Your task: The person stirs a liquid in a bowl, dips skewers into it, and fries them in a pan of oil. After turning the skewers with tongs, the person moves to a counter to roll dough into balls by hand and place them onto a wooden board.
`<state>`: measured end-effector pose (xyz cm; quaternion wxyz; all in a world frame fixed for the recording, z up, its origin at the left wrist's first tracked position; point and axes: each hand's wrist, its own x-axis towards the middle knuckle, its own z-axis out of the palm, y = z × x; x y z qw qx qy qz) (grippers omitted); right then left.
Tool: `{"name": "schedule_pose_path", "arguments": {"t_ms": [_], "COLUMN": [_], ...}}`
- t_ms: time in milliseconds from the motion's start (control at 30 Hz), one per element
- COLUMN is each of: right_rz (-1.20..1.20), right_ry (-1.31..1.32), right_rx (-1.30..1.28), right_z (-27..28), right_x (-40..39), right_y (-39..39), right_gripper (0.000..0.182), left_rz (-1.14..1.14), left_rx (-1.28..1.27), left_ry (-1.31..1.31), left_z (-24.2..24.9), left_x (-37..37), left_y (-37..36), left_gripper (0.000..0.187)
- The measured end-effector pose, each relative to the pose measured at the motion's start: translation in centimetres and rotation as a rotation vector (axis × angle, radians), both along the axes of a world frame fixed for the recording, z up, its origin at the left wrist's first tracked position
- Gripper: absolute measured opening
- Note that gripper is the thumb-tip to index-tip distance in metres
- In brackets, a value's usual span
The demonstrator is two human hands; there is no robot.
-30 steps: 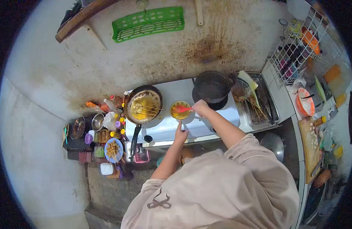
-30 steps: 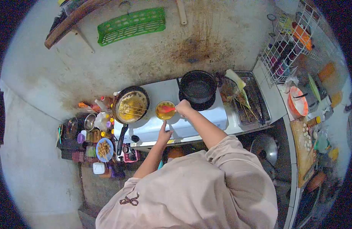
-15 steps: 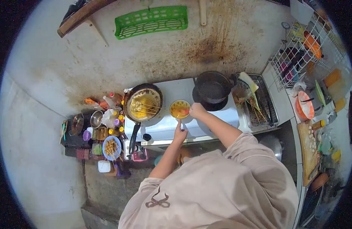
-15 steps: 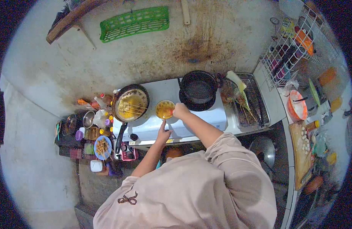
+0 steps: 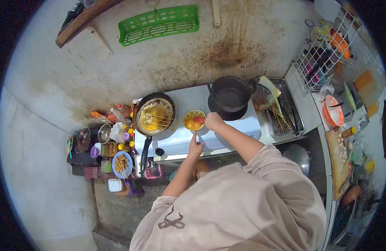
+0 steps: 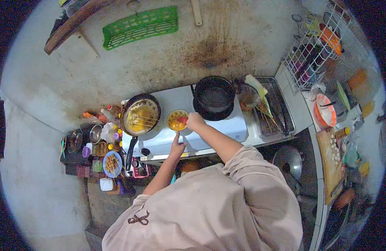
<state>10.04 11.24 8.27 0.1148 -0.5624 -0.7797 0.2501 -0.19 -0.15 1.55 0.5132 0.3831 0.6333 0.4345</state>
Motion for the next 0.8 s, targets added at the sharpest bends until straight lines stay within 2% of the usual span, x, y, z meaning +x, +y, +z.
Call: {"name": "schedule_pose_path", "arguments": {"t_ms": [167,267,367,500,600,667,800], "right_rz": [-0.032,0.016,0.033,0.014,0.052,0.062,0.063], "right_ry": [0.011,0.005,0.032,0.022,0.029,0.052,0.06], "right_rx": [-0.048,-0.027,-0.014,0.059,0.013,0.091,0.113], "right_z": [0.5,0.3,-1.2,0.2,-1.3,-1.3,-2.0], "right_x": [0.0,0.0,-0.1,-0.2,-0.2,0.0,0.0], "right_y": [0.0,0.3,0.5,0.0,0.2,0.4,0.5], "right_gripper": [0.017,0.018,0.017,0.019,0.019,0.019,0.021], "left_rz": [0.076,0.043,0.042,0.069,0.078,0.064,0.088], "left_rx": [0.149,0.106,0.085,0.075,0.091,0.048,0.138], "left_ry": [0.03,0.007,0.082,0.035,0.03,0.034,0.126], "left_z": [-1.6,-2.9,-1.9,-1.4,-1.1,-1.4,-2.1], "left_x": [0.1,-0.5,-0.4,-0.5,-0.5,-0.8,-0.6], "left_y": [0.3,0.6,0.4,0.4,0.2,0.3,0.3], "left_gripper": [0.073,0.072,0.072,0.073,0.072,0.07,0.07]}}
